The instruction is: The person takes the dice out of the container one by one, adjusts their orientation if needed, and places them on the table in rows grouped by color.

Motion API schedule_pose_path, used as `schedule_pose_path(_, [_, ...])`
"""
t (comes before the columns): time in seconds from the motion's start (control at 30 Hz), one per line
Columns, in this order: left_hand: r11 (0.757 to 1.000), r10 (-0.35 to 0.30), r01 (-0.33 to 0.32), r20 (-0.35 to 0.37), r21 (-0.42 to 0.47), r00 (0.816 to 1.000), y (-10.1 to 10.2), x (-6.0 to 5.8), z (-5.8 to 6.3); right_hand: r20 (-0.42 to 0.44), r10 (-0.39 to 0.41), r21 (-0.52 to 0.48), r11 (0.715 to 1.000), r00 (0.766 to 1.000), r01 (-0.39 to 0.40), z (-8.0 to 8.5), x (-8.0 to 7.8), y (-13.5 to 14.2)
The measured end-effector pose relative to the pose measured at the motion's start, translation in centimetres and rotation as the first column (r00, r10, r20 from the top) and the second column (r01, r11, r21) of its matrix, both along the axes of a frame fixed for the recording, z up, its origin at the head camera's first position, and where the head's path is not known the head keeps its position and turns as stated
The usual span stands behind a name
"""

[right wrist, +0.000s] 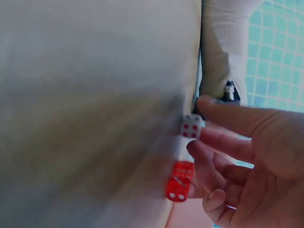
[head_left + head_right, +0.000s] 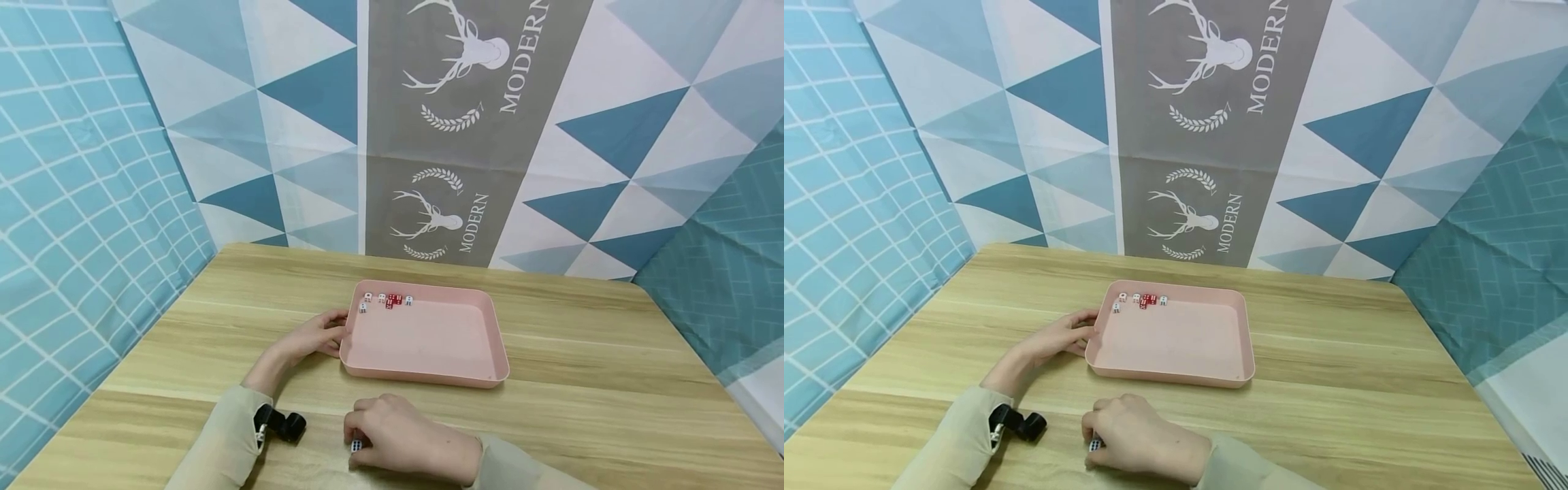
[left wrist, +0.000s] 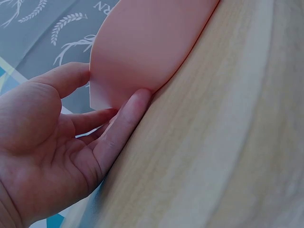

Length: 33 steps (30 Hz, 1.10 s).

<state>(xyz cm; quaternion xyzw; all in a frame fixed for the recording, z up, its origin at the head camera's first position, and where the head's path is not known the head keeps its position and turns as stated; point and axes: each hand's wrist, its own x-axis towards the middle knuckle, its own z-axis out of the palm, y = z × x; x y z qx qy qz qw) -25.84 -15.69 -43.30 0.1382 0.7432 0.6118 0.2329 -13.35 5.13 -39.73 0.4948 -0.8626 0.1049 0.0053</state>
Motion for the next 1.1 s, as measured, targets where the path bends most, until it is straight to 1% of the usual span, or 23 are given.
schedule_pose_path(0.07, [1.000, 0.000, 0.000, 0.002, 0.003, 1.000, 0.0, 0.0, 0.0, 0.027, -0.022, -0.017, 1.000, 0.999, 0.023, 0.2, -0.1, 0.2])
schedule_pose_path(0.17, [1.000, -0.001, 0.001, 0.005, 0.005, 1.000, 0.0, 0.0, 0.0, 0.045, -0.046, -0.056, 0.997, 0.998, 0.048, 0.6, -0.4, 0.5])
schedule_pose_path(0.3, [1.000, 0.000, 0.000, 0.007, 0.009, 1.000, 0.0, -0.1, -0.1, 0.029, -0.073, -0.111, 0.991, 0.997, 0.076, 1.1, -0.9, 1.0])
schedule_pose_path(0.53, [1.000, -0.005, 0.005, 0.000, 0.011, 1.000, 0.0, 0.0, -0.2, 0.018, -0.160, -0.172, 0.972, 0.987, 0.160, 2.0, -2.2, 1.8])
schedule_pose_path(0.63, [1.000, -0.004, 0.004, -0.010, 0.011, 1.000, -0.1, 0.1, -0.2, 0.027, -0.206, -0.199, 0.958, 0.978, 0.207, 2.4, -3.0, 2.2])
schedule_pose_path(0.8, [1.000, -0.018, 0.018, -0.021, 0.012, 1.000, -0.3, 0.0, -0.2, 0.052, -0.284, -0.207, 0.935, 0.957, 0.289, 2.5, -4.4, 3.1])
schedule_pose_path(0.97, [1.000, -0.016, 0.016, -0.019, 0.004, 1.000, -0.3, 0.1, -0.1, 0.068, -0.332, -0.228, 0.913, 0.941, 0.339, 2.2, -5.7, 3.8])
schedule_pose_path(1.1, [1.000, -0.011, 0.011, -0.022, -0.003, 1.000, -0.1, 0.2, 0.1, 0.072, -0.358, -0.226, 0.903, 0.931, 0.365, 1.8, -6.6, 4.2])
